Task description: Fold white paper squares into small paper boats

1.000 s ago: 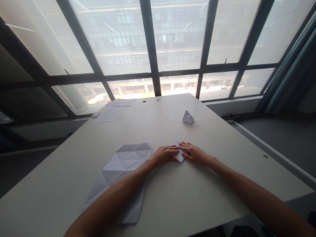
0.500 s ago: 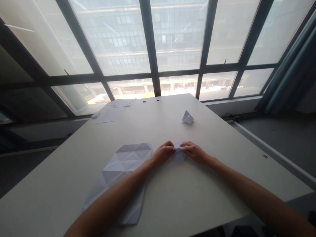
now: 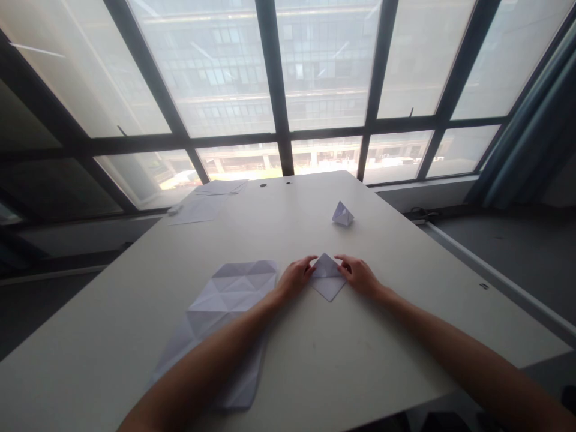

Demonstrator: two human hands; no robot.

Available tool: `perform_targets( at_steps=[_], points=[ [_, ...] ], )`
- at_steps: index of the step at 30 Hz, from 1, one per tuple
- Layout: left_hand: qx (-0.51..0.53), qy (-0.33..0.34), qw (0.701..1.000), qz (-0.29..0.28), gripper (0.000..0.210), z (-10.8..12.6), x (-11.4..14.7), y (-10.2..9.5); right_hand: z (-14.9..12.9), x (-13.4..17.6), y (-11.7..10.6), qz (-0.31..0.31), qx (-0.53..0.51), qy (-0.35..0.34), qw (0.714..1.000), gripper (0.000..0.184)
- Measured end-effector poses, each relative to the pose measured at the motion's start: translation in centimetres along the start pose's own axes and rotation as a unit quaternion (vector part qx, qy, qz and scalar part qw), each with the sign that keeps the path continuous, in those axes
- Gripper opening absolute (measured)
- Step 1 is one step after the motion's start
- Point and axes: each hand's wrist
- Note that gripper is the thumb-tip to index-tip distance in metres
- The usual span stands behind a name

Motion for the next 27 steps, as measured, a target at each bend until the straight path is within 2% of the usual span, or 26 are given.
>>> perform_targets(
  at_steps=[5, 7, 11, 13, 16, 19, 22, 27],
  points=[
    [-0.088, -0.017, 0.996, 0.016, 0.036, -0.3, 0.2, 0.3, -0.2, 0.1, 0.1, -0.001, 0.057, 0.021, 0.998, 0.034],
    [-0.116, 0.002, 0.993, 0.005, 0.035, -0.4, 0.2, 0.4, -0.2, 0.1, 0.2, -0.003, 0.077, 0.023, 0.997, 0.032],
    [-0.115, 0.109, 0.984, -0.085, 0.038, 0.0, 0.3, 0.3, -0.3, 0.1, 0.1, -0.007, 0.097, 0.015, 0.995, 0.031],
    [-0.107, 0.137, 0.976, -0.131, 0.041, 0.5, 0.4, 0.3, -0.5, 0.2, 0.0, -0.008, 0.105, -0.006, 0.994, 0.032],
    [-0.108, 0.135, 0.970, -0.169, 0.050, 1.2, 0.5, 0.1, -1.0, 0.4, 0.2, -0.029, 0.122, -0.060, 0.990, 0.040],
    [-0.114, 0.137, 0.967, -0.182, 0.057, 1.5, 0.7, -0.1, -1.5, 0.6, 0.5, -0.105, 0.140, -0.109, 0.979, 0.052],
    [-0.121, 0.138, 0.966, -0.183, 0.061, 1.6, 0.7, -0.2, -1.5, 0.7, 1.0, -0.166, 0.157, -0.107, 0.968, 0.069],
    [-0.153, 0.129, 0.961, -0.191, 0.069, 1.5, 0.8, -0.1, -1.2, 0.8, 1.1, -0.179, 0.171, -0.079, 0.966, 0.079]
  ],
)
Point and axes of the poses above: each hand's wrist, its own x-axis away from the middle knuckle, its own y-axis out of the palm, z = x × y, and after that the axes turned 12 degrees about -z, right-handed
